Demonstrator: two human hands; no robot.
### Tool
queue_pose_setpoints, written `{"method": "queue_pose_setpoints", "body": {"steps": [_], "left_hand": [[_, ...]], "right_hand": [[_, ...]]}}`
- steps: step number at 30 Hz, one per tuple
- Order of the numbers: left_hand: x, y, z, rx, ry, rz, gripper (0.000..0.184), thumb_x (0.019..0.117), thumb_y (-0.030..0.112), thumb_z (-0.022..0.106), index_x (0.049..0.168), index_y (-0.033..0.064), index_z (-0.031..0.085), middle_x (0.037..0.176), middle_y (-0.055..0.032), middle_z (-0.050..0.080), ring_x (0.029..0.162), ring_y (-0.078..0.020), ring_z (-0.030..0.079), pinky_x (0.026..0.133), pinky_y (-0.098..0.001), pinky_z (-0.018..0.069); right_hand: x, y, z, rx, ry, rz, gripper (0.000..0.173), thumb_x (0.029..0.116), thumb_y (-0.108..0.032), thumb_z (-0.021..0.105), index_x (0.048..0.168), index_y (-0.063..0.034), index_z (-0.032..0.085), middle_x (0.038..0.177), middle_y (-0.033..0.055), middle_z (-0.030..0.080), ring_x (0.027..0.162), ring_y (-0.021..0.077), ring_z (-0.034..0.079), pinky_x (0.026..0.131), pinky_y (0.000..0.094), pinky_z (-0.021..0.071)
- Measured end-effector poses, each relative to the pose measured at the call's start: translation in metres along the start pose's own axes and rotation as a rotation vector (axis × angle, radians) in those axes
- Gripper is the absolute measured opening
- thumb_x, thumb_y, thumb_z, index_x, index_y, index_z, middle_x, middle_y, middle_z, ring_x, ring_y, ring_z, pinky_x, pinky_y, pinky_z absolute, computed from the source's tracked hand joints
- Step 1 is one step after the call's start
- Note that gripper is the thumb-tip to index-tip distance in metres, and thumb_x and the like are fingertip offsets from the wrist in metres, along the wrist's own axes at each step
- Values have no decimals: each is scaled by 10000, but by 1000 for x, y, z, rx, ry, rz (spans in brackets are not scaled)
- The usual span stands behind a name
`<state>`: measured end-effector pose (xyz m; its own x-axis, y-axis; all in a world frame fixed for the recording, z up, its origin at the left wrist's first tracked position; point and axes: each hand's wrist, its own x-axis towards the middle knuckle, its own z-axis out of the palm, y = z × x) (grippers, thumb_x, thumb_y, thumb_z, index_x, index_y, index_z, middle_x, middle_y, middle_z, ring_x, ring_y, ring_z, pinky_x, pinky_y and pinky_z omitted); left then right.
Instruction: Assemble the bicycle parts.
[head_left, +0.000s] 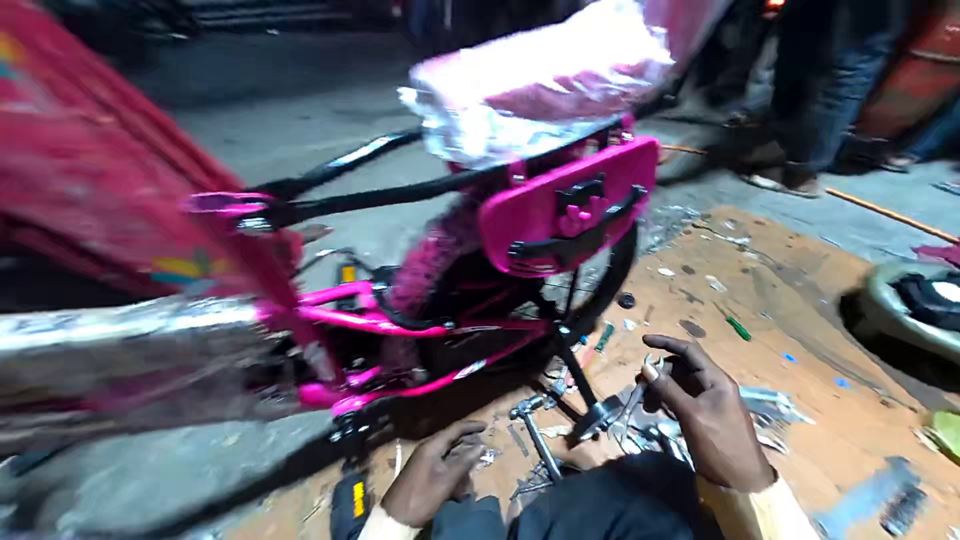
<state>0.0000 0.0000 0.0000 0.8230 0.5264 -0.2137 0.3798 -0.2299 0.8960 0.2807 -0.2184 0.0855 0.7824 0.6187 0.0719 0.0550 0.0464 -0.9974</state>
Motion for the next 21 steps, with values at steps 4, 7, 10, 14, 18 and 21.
{"method": "queue_pose_setpoints", "body": {"steps": [4, 7, 10, 14, 18, 21], "left_hand": [[-18, 55, -16, -23, -41, 342, 492, 944, 339, 723, 1343, 62, 642, 1135, -33, 728, 972, -107, 690, 868, -315, 588], [-30, 64, -18, -150, -22, 496, 617, 938, 446, 720, 1353, 3, 613, 1072, -66, 719, 849, -74, 655, 773, -264, 570], [-42, 54, -20, -341, 72, 481, 454, 1015, 368, 640, 1262, -13, 651, 940, -67, 744, 717, -67, 647, 636, -243, 544], [-53, 33, -24, -295, 212, 352, 264, 1065, 213, 555, 1124, 0, 698, 809, -44, 707, 650, -73, 629, 596, -244, 536], [-53, 14, -35, -390, 394, 289, 311, 1088, 243, 482, 1179, -4, 648, 839, -45, 688, 657, -112, 626, 611, -287, 560], [-43, 22, -52, -424, 628, 198, 304, 1066, 198, 489, 1260, 6, 624, 829, -27, 684, 625, -112, 611, 564, -265, 533]], "right_hand": [[-7, -24, 79, 64, -231, -145, 246, 953, -123, 675, 1192, -78, 709, 910, 116, 723, 662, 215, 689, 585, 336, 621], [-14, -27, 124, 107, -300, -159, 209, 939, -87, 684, 1140, -27, 685, 888, 101, 721, 661, 207, 697, 580, 336, 626], [-23, -23, 153, 106, -420, -129, 230, 933, -28, 688, 1153, 16, 642, 910, 93, 720, 683, 206, 709, 591, 365, 639], [-27, -8, 173, -53, -540, -213, 244, 922, -64, 721, 1161, -35, 681, 950, 35, 741, 697, 158, 712, 612, 353, 641], [-3, -2, 183, -245, -393, -434, 318, 972, -218, 681, 1232, -35, 686, 1135, 55, 719, 999, 124, 708, 864, 334, 624], [33, 4, 192, -348, -154, -452, 426, 986, -284, 620, 1280, 24, 633, 1223, 164, 668, 1147, 218, 652, 987, 406, 552]]}}
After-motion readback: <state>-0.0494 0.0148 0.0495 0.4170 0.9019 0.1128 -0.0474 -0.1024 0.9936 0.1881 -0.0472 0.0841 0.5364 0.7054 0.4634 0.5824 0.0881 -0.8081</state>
